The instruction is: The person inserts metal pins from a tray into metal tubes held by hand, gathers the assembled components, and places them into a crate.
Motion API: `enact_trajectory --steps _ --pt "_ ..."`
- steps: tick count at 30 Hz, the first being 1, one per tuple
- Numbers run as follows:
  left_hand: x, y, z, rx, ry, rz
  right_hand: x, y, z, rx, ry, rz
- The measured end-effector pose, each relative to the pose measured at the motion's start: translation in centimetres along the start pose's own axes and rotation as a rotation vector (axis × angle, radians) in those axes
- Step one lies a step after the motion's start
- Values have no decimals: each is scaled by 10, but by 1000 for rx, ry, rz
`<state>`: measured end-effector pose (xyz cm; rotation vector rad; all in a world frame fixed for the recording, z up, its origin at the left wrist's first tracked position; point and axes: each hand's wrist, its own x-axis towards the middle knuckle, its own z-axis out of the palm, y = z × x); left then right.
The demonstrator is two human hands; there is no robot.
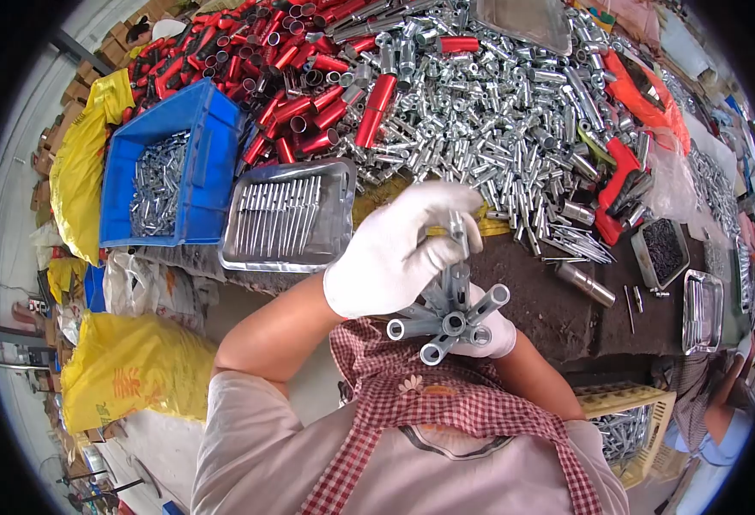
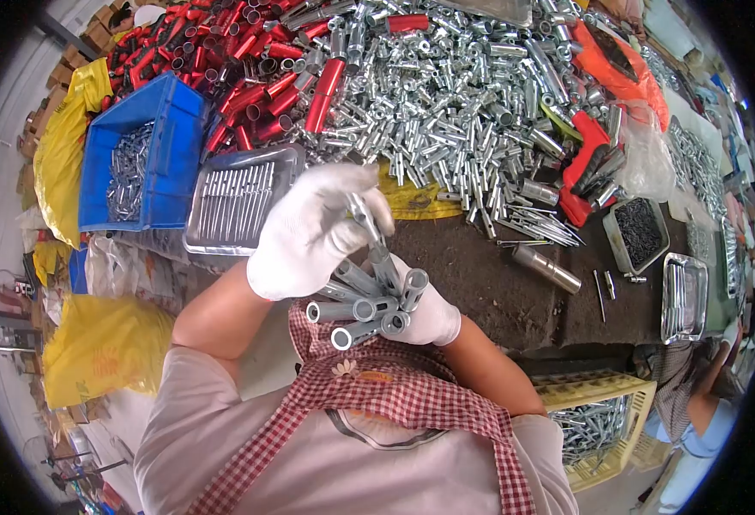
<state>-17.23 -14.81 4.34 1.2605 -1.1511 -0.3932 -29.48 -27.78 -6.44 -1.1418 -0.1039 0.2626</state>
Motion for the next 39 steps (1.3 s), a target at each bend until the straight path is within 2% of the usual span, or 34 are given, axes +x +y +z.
enact_trajectory --steps 1,6,9,12,13,16,22,25,28,30,32,33,34,35,36,38,39 --pt "-1 -1 -1 -1 -64 -22 3 -16 12 283 -43 16" --pt "-3 -1 -8 14 -113 -31 0 -15 6 214 -145 -11" --pt "-4 -2 -9 -77 -123 -25 -1 -23 10 483 -72 94" --pt "-4 -2 -7 -25 -124 54 -2 -16 6 382 -156 -3" --pt "-4 -2 -8 10 -123 46 1 -7 0 237 -153 -27" --pt "-5 -1 -8 39 -115 24 -1 5 -6 201 -101 29" --pt "-1 6 -9 154 -165 13 -5 -7 -5 26 -84 9" --pt "3 12 -9 252 -210 -34 -5 -14 -2 34 -116 64" --pt "2 9 -23 279 -294 -93 -1 -26 11 475 -157 117" --pt "3 5 -30 325 -413 182 -3 -5 6 490 -147 83" --pt "-2 11 -40 308 -475 103 -7 7 -1 470 -27 138" --pt "-5 9 -46 477 -247 54 -7 6 -4 472 -29 132" --pt "-5 11 -52 638 -16 4 -7 6 -8 302 -39 58" --pt "-3 15 -58 452 324 -147 -8 7 -9 133 -46 -16" --pt "0 21 -65 252 658 -296 -8 6 -7 137 -41 -20" --pt "-1 -6 -113 905 643 -548 -8 0 -3 -8 13 -56" --pt "-5 -10 -125 1091 450 -694 -7 4 -3 41 26 -51"
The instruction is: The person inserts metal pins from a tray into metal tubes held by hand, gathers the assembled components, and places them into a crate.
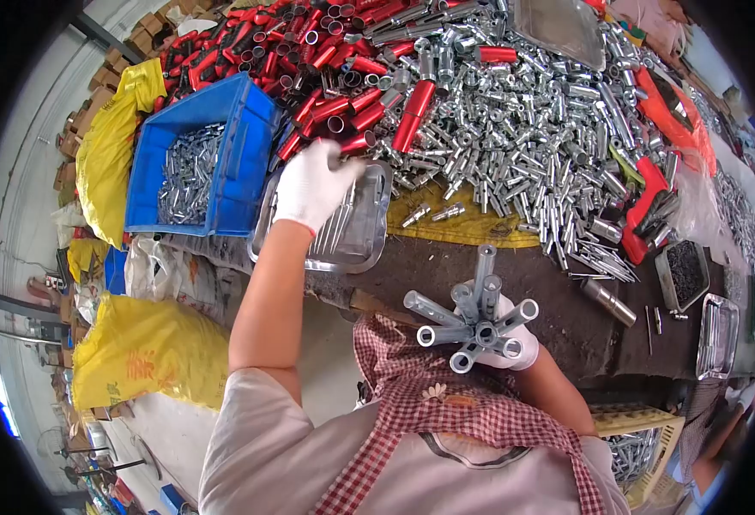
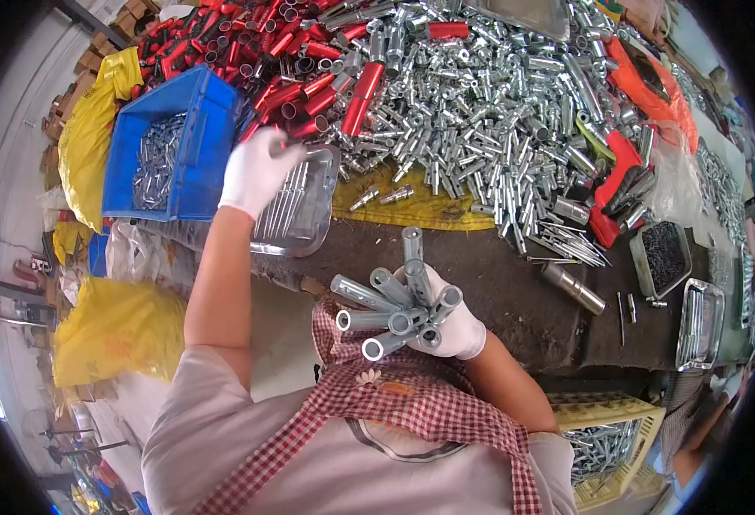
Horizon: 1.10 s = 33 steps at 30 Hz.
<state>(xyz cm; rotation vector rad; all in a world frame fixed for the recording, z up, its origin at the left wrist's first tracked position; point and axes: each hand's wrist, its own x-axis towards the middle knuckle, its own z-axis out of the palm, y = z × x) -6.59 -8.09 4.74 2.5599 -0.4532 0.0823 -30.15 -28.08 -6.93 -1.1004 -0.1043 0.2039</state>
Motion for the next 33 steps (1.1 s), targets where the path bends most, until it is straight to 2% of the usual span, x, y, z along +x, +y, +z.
enact_trajectory --steps 1,3,4,7,11,13,14,15,17,21,26,31,33 --pt "3 -10 2 253 -141 1 0 -3 0 -4 -1 -6" --pt "7 -35 25 355 -134 38 2 -8 1 -192 -60 -127" --pt "10 -32 29 458 -229 -30 3 -7 1 -190 -58 -130" --pt "11 -28 36 458 -243 -91 2 -4 0 -221 -2 -82" --pt "15 -26 47 489 -219 -107 2 -2 2 -71 31 -20" --pt "13 -20 45 485 -191 -122 3 -8 3 -321 7 -122" --pt "13 -19 47 487 -194 -116 5 3 -7 -353 -105 -254" --pt "14 -19 50 514 -203 -111 3 7 -7 -351 -98 -256" --pt "14 -17 57 539 -212 -102 3 4 4 -140 39 -153" --pt "9 -11 62 583 -181 -103 4 5 3 -199 22 -165" --pt "3 -5 64 629 -192 -77 4 6 2 -118 2 -214" --pt "1 0 59 583 -182 -113 6 5 -8 -462 -173 -244" --pt "4 -4 55 586 -194 -115 5 7 -8 -489 -157 -228"
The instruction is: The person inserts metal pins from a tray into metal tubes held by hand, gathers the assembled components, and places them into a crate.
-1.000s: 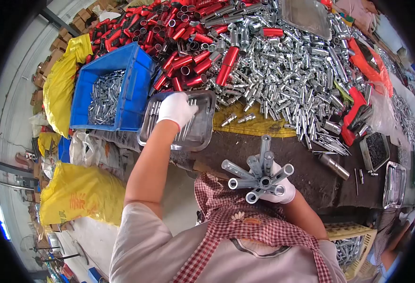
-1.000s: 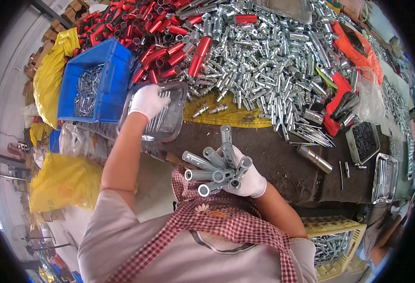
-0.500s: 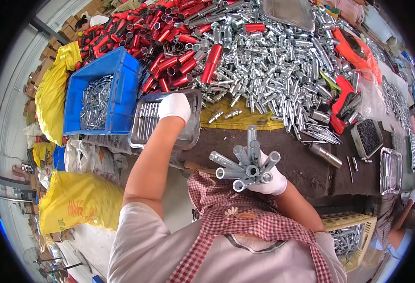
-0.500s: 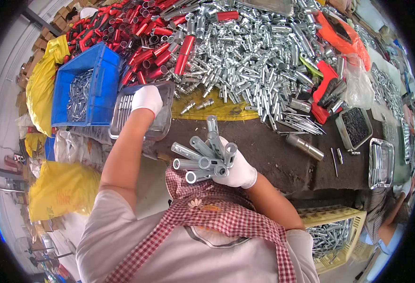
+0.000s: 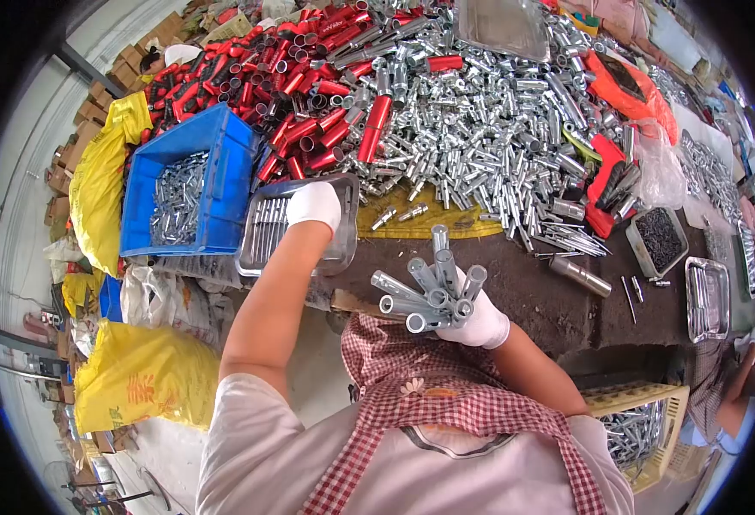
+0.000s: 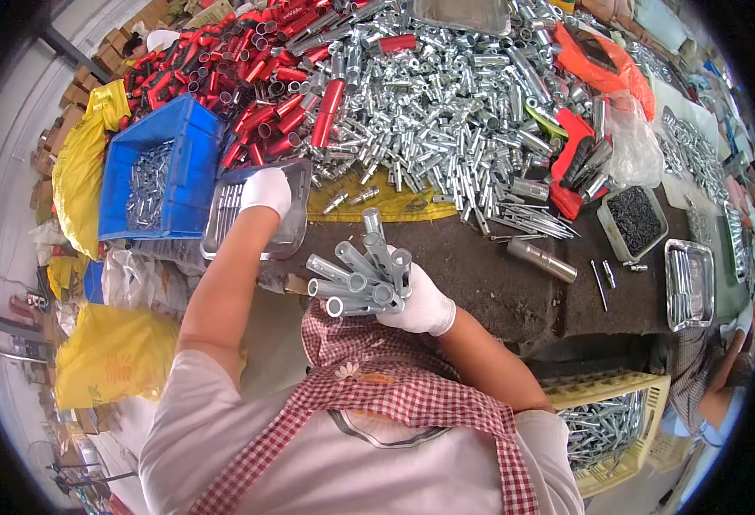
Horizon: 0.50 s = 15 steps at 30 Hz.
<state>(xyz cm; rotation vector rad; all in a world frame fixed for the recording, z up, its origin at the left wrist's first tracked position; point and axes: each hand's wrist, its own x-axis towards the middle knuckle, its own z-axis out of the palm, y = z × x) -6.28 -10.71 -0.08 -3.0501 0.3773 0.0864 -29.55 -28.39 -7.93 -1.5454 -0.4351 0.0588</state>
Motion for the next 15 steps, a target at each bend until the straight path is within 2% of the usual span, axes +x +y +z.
enact_trajectory --steps 2,4,8,10,15 --pt "1 -6 -5 -19 -17 30 2 -4 2 -24 4 22" --pt "11 -10 0 -4 -22 38 6 -12 6 -21 115 -26" --pt "15 -7 7 -14 -12 27 5 -11 4 -22 92 -27" --pt "15 -5 11 -28 7 14 2 -4 1 -206 5 34" --pt "4 -18 3 -43 60 60 1 4 0 -86 3 -9"
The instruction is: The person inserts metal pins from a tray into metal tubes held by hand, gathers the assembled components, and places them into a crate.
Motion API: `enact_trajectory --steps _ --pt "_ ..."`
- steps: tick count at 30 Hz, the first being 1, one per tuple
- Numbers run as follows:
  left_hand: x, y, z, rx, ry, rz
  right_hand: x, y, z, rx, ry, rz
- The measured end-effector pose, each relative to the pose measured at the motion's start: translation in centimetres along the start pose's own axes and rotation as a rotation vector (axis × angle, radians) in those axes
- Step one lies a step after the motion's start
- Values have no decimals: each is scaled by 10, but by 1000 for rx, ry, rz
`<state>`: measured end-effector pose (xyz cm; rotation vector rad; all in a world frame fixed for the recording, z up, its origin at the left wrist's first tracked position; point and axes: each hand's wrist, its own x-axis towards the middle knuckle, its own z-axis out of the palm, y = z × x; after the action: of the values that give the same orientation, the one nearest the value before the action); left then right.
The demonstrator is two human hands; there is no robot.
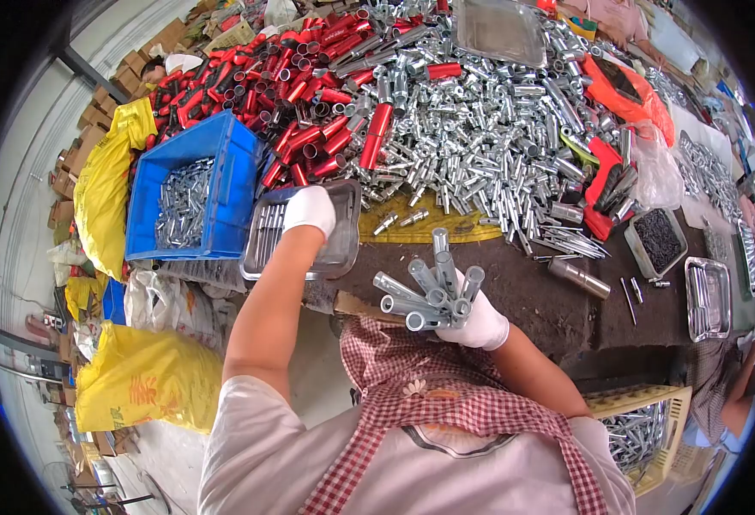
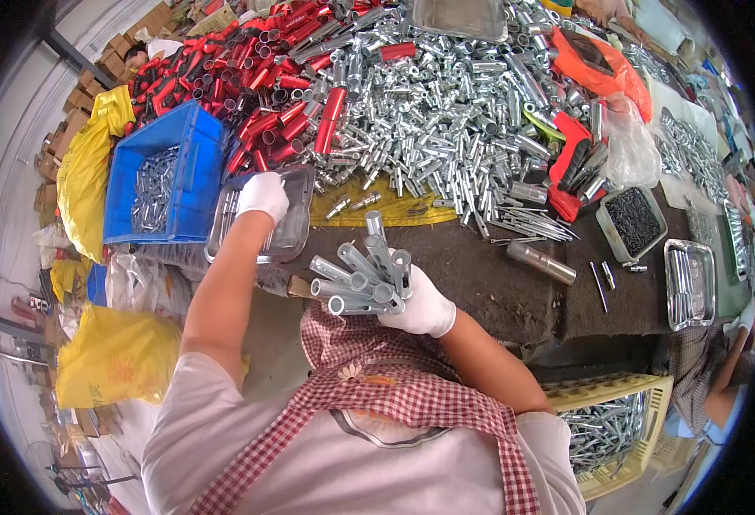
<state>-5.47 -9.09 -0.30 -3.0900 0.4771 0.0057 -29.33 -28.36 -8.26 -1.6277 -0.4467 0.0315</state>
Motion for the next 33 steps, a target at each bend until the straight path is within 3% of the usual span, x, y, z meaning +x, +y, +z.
enact_trajectory --steps 2,3,4,5,7,12,16,19,23,27,33 --pt "-3 -15 -16 -29 -34 92 1 2 2 2 -42 -8" --pt "-7 -23 -23 -142 -39 132 1 -1 8 242 73 -7" --pt "-16 -27 -30 -623 -116 34 0 -4 11 479 191 -4" --pt "-24 -29 -31 -1104 -198 -70 -1 -2 10 473 201 4" --pt "-35 -33 -20 -1631 -273 -51 -4 -1 7 355 203 2" --pt "-63 -4 0 -2209 -605 -23 -1 -20 4 430 196 50" --pt "-58 6 18 -2306 -622 101 -4 -8 12 526 304 19" --pt "-60 16 6 -2091 -465 145 -6 -1 9 537 266 40" --pt "-69 27 -6 -2001 -409 29 -3 -18 8 555 320 114" --pt "-72 26 -39 -1856 -130 24 -8 1 5 552 258 163" --pt "-87 41 -82 -1785 304 470 0 -6 8 469 327 170"
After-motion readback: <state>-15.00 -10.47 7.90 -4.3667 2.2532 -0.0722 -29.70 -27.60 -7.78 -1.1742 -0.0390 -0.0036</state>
